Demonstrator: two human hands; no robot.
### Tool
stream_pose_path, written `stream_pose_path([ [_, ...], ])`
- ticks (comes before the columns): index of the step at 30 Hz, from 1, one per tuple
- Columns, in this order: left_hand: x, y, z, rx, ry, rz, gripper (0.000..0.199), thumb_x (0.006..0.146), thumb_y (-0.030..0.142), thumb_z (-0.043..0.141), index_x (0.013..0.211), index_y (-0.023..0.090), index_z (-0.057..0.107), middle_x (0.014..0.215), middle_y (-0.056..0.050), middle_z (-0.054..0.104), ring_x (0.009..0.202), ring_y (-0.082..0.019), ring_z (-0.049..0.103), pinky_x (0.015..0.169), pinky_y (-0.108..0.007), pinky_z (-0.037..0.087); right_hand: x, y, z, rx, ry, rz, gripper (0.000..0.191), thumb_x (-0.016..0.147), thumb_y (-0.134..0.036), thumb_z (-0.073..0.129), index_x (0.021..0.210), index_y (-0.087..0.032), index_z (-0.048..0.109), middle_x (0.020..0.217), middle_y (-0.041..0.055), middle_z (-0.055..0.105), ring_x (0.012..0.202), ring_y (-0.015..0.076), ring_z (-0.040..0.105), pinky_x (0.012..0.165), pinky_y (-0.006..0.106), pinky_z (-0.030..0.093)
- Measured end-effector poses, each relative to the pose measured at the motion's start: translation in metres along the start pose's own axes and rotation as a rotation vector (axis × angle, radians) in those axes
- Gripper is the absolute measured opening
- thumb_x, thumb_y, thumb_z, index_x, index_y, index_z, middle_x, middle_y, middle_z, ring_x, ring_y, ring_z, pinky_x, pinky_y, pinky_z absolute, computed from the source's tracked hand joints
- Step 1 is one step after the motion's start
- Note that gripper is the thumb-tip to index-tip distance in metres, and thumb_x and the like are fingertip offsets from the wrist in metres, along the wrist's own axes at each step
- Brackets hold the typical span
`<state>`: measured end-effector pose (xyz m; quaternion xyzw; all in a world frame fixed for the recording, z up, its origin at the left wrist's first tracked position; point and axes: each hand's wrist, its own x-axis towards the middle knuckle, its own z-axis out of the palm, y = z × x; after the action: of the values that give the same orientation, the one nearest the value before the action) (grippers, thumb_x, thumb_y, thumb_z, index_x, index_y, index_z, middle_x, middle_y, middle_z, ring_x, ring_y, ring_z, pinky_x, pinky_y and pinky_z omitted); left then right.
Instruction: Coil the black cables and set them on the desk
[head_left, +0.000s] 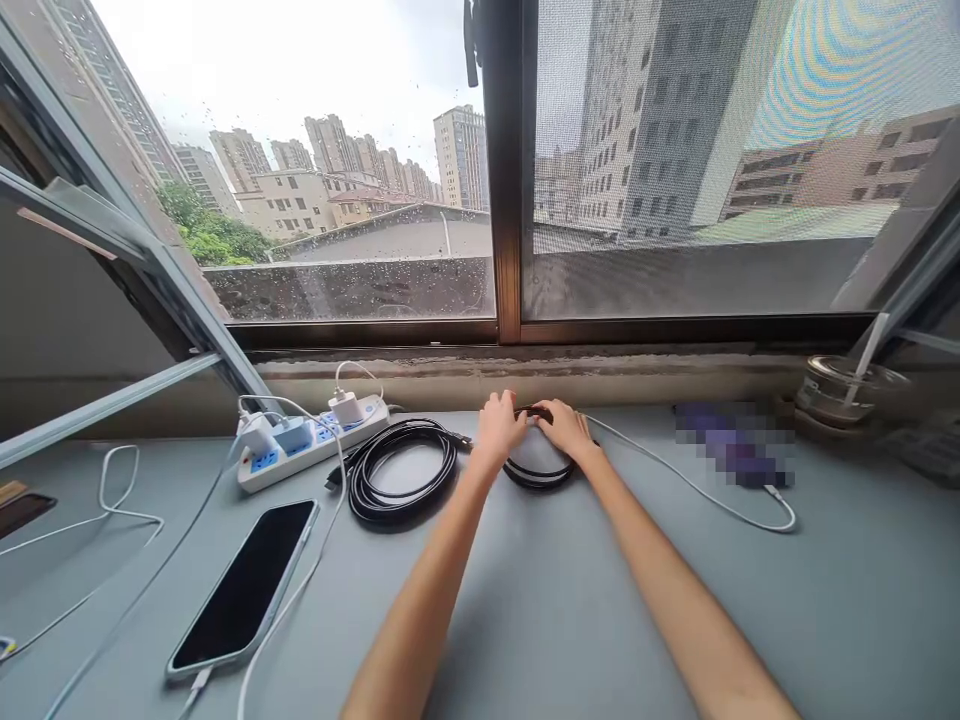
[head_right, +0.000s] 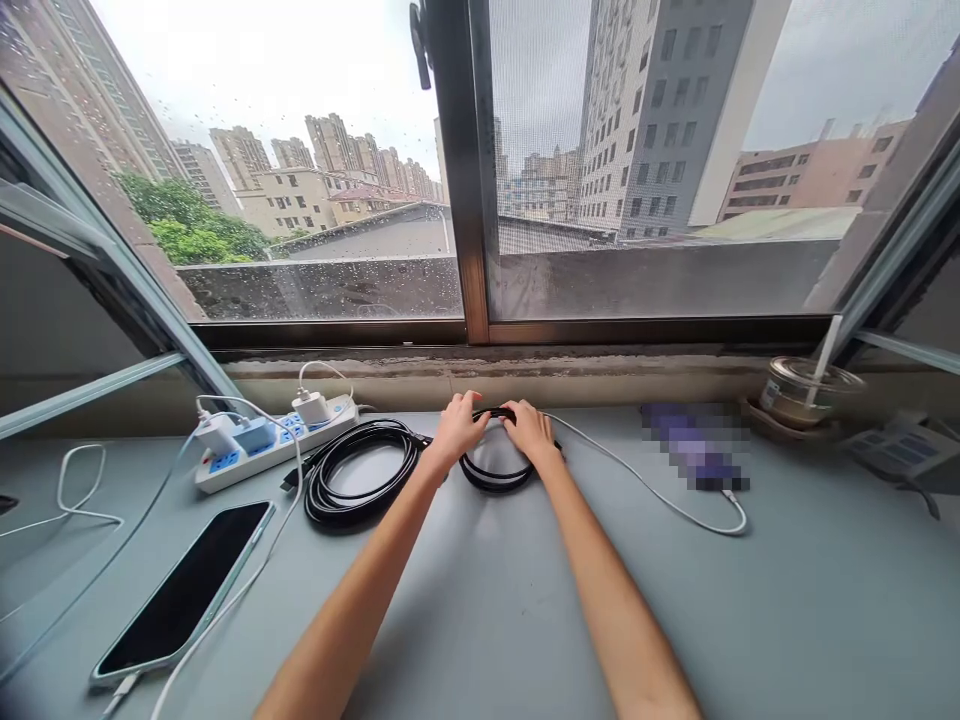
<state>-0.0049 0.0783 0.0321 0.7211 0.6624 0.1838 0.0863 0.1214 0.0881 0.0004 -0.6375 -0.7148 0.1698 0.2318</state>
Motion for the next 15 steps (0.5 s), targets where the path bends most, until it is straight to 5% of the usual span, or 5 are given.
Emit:
stream_pose_path([
  [6, -0.008, -0.004, 0.04, 0.151, 0.054, 0.027, 0.044, 0.09, 0.012, 0.026, 0.129, 0.013, 0.047, 0.122, -0.018, 0.052, 0.118, -0.029, 0.047, 0.1, -0.043, 0.042, 0.002, 0.0, 0.005, 0.179, 0.146, 0.075, 0.03, 0.091, -0.033, 0.055, 0.115, -0.017, 0.062, 0.119, 0.0081, 0.06, 0.111, 0.0199, 0.055, 0.1, 0.043, 0.041],
  [15, 0.001, -0.014, 0.034, 0.184, 0.074, -0.029, 0.037, 0.089, 0.01, 0.031, 0.112, 0.02, 0.058, 0.112, -0.012, 0.056, 0.109, -0.024, 0.052, 0.091, -0.034, 0.047, 0.017, 0.033, -0.004, 0.649, 0.023, 0.228, 0.022, 0.09, -0.032, 0.059, 0.096, -0.012, 0.066, 0.1, 0.0069, 0.067, 0.098, 0.0175, 0.062, 0.09, 0.04, 0.049],
])
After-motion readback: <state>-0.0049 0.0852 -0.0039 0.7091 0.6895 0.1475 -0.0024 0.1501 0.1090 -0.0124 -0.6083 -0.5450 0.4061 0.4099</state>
